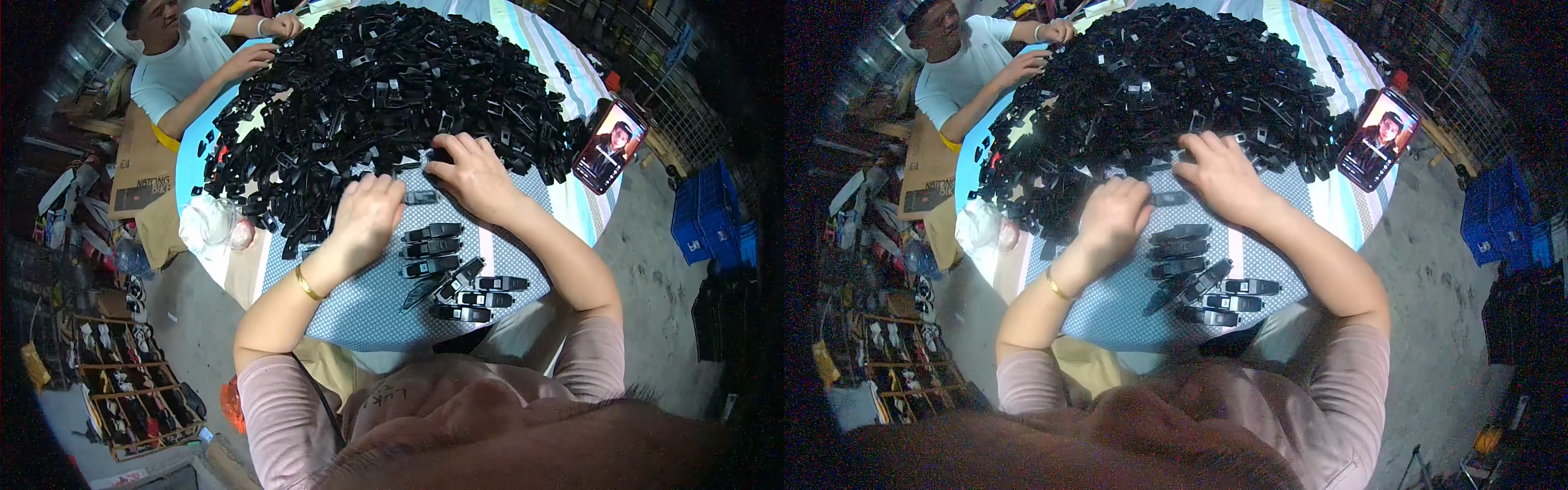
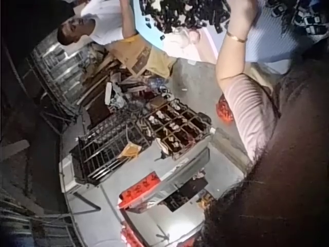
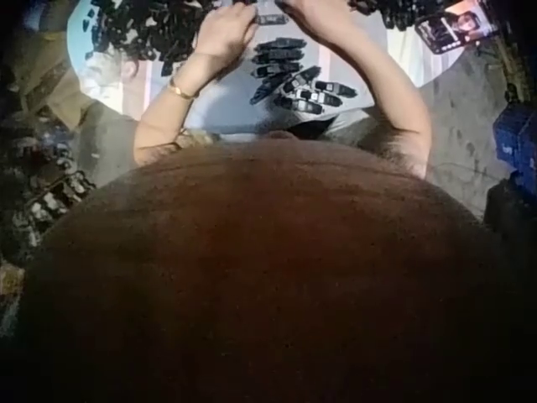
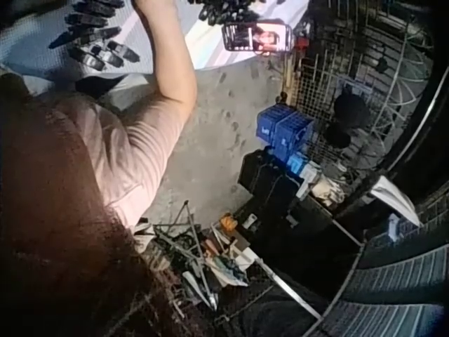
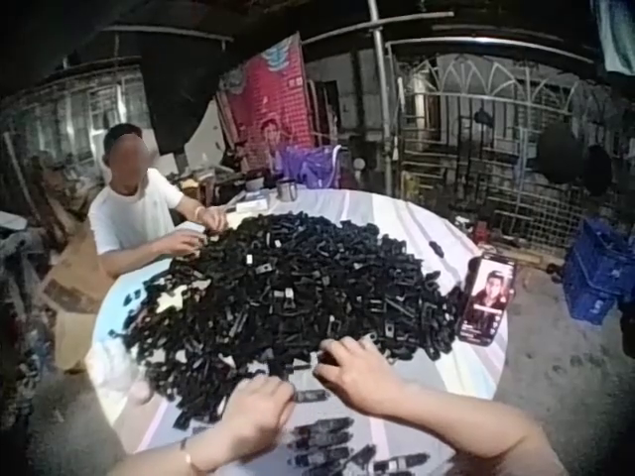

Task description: Separating individual black plastic hair clips from a large pile on a workspace table.

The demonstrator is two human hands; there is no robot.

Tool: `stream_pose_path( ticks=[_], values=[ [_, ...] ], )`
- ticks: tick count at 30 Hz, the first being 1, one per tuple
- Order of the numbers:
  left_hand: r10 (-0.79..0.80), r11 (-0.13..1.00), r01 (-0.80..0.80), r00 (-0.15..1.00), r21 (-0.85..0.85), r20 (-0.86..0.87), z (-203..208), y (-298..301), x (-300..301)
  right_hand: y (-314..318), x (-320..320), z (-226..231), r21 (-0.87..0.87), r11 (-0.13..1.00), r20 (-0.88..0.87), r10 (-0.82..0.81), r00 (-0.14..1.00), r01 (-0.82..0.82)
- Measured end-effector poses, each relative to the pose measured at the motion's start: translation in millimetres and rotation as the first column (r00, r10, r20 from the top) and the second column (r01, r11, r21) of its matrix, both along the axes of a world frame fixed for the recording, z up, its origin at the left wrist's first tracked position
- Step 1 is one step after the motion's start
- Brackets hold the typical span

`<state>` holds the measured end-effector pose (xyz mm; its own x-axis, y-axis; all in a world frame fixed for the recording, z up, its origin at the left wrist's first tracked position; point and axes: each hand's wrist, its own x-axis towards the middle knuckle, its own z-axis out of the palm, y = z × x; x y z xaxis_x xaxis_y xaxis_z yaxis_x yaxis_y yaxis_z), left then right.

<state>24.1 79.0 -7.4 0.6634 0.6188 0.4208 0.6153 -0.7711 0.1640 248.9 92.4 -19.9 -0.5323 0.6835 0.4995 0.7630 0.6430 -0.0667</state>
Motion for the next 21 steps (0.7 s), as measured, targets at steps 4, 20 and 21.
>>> stream_pose_path(
  ticks=[4, 20, 21],
  values=[
    [0.049, 0.994, -0.049, 0.999, 0.101, -0.002, -1.7, 0.8, -0.3, -3.1, 7.9, 4.2, 0.011, 0.996, -0.074, 0.091, 0.993, -0.09],
    [-0.057, 0.998, 0.063, 0.976, -0.022, 0.21, -7.4, -8.3, 4.1, -23.3, 10.3, 14.5, -0.379, 0.908, -0.221, 0.096, 0.97, -0.176],
    [-0.061, 0.997, 0.068, 0.974, -0.022, 0.216, -8.7, -7.0, 2.9, -25.7, 9.9, 17.7, -0.379, 0.908, -0.222, 0.099, 0.97, -0.18]
  ],
)
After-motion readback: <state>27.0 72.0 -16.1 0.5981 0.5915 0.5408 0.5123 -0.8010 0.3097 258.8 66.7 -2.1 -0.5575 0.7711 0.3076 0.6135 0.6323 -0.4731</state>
